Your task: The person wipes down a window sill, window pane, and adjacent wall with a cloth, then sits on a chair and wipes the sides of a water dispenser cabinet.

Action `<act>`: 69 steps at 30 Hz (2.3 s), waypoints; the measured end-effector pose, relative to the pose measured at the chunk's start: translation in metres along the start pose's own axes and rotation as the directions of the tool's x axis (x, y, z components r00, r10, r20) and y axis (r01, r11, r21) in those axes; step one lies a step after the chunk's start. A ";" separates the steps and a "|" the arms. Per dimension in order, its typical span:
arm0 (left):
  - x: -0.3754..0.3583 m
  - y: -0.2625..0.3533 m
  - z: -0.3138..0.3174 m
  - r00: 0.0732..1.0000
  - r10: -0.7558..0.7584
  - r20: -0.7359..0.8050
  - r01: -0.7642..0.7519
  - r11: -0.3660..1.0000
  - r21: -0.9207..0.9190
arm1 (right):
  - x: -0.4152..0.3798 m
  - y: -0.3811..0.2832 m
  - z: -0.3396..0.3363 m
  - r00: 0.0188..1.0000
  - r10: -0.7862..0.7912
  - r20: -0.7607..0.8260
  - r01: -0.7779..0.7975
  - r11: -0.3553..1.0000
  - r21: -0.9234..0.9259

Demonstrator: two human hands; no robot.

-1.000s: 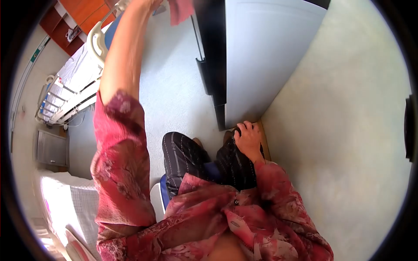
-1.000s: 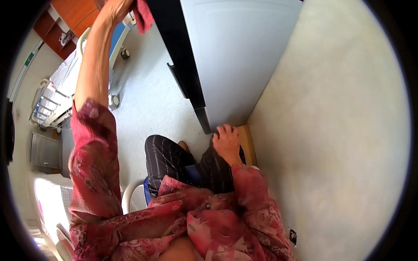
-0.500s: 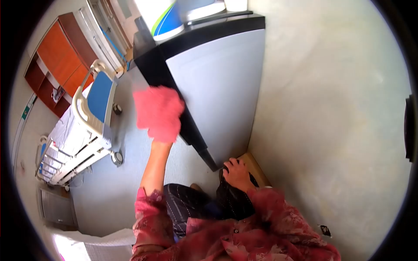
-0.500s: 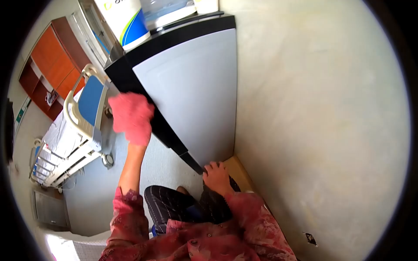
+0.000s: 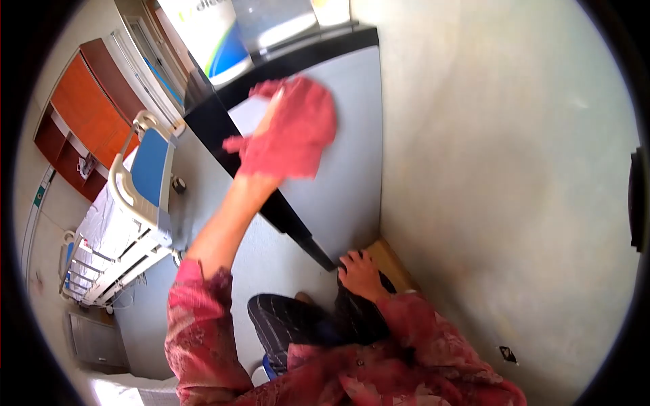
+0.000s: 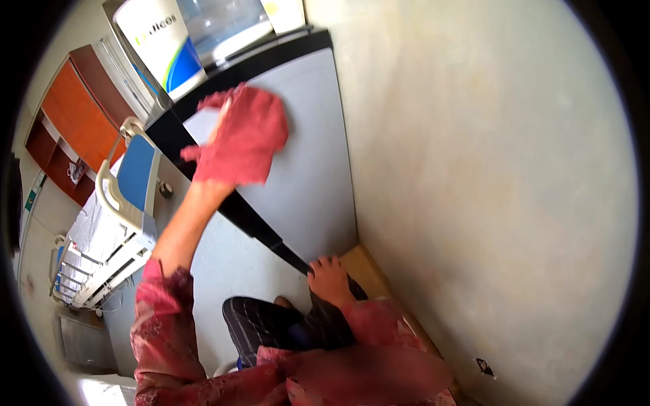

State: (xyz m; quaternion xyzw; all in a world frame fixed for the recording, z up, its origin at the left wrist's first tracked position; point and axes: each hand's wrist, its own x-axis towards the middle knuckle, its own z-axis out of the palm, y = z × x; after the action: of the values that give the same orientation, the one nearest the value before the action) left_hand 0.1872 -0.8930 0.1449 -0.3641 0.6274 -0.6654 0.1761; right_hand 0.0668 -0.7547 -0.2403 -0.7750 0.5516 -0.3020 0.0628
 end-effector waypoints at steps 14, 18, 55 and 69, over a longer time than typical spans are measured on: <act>0.071 0.114 0.007 0.917 -0.180 -0.357 -0.028 0.861 -0.508 | 0.000 0.011 -0.010 0.997 0.033 -0.067 -0.032 0.999 0.012; 0.050 0.166 0.013 0.958 -0.062 -0.278 -0.106 0.828 -0.551 | 0.001 0.012 -0.010 0.996 0.061 -0.065 -0.058 0.997 0.047; -0.126 0.133 0.048 0.969 -0.057 -0.239 -0.146 0.651 -0.745 | -0.006 0.013 -0.012 0.998 0.068 0.016 -0.069 0.995 0.072; -0.125 0.000 0.061 0.782 -0.557 -0.280 0.307 0.735 -0.605 | -0.012 0.011 -0.003 0.999 0.035 -0.015 -0.034 0.996 0.083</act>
State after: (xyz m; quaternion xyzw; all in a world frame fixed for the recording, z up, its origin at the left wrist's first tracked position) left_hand 0.3147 -0.8495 0.1087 -0.3758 0.7023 -0.5536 -0.2430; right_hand 0.0539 -0.7476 -0.2470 -0.7597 0.5522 -0.3297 0.0957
